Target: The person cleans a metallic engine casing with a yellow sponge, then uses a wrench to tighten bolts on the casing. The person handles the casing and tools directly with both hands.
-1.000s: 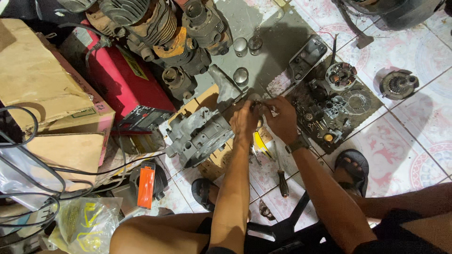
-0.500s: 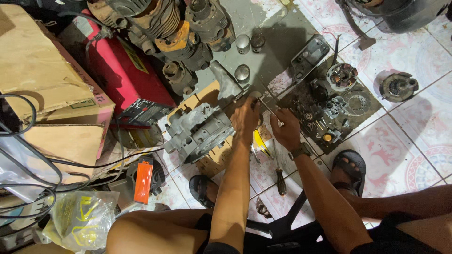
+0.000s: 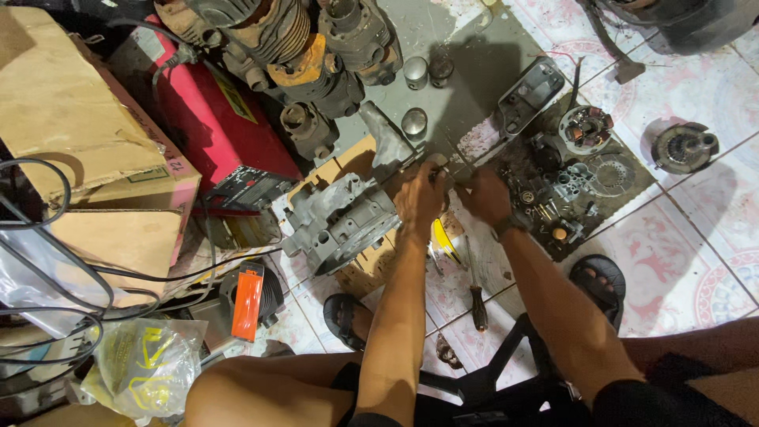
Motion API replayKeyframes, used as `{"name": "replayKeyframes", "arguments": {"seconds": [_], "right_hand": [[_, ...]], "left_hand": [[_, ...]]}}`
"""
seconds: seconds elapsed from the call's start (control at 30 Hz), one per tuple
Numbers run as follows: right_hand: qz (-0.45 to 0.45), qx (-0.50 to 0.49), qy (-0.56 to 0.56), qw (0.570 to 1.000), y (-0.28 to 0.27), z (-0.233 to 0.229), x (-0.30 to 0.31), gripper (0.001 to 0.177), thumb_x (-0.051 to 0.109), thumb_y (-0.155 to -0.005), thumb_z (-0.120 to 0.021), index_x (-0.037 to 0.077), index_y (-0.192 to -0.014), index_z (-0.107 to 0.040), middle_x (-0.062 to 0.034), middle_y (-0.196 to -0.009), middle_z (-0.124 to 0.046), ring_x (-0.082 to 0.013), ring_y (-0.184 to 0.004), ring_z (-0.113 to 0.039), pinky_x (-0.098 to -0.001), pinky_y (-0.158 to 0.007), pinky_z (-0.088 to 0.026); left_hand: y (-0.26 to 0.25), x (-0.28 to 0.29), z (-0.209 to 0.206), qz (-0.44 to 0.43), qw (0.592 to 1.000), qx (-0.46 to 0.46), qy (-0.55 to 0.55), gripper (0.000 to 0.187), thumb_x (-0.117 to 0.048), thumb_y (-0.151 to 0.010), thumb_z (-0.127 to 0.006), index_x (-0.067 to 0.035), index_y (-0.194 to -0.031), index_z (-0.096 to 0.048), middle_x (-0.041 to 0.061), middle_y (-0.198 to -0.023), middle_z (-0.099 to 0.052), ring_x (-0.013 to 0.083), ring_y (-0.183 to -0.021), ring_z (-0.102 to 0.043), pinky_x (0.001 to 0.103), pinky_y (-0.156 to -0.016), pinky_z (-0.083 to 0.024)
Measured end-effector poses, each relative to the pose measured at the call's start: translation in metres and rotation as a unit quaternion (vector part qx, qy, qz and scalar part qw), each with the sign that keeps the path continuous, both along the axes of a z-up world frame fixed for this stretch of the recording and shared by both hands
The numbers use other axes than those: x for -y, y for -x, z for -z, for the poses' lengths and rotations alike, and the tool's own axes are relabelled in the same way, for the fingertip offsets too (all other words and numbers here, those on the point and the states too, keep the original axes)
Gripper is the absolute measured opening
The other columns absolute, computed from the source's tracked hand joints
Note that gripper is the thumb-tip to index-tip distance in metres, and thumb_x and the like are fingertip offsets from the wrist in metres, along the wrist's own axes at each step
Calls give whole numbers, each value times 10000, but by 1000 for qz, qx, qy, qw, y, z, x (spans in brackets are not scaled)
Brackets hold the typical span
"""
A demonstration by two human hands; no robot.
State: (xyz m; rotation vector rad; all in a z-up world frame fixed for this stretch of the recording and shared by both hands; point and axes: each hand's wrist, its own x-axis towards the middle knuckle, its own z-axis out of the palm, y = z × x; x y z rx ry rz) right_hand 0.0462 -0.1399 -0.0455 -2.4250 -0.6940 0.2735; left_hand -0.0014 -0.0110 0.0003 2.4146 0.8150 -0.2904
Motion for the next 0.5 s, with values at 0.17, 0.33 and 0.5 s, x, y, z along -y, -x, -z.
{"name": "replayKeyframes", "arguments": {"seconds": [0.17, 0.33, 0.5], "right_hand": [[-8, -132, -47, 990, -33, 56, -10, 202, 151, -906, -556, 25, -941, -710, -190, -747, -658, -338, -665, -634, -433, -592, -504], [4, -224, -66, 972, -58, 50, -17, 505, 326, -822, -615, 12, -1218, -611, -209, -947, -661, -399, -923, -625, -506, -807, -498], [51, -278, -194, 940, -53, -76, -36, 272, 131, -899, -455, 27, -742, -653, -113, -492, -512, -170, -441, -476, -335, -484, -426]], "left_hand": [[1, -1, -19, -12, 1000, 13, 13, 261, -433, -923, -471, -310, -1145, -528, 13, -1028, -705, 243, -970, -682, 418, -842, -523], [2, -4, -6, 10, 1000, -6, -9, 318, -491, -911, -425, -328, -1169, -509, -5, -1001, -709, 242, -967, -684, 418, -844, -526], [2, -4, -1, 14, 1000, 16, -13, 317, -474, -918, -416, -301, -1165, -515, 16, -961, -712, 242, -928, -692, 440, -819, -533]]}}
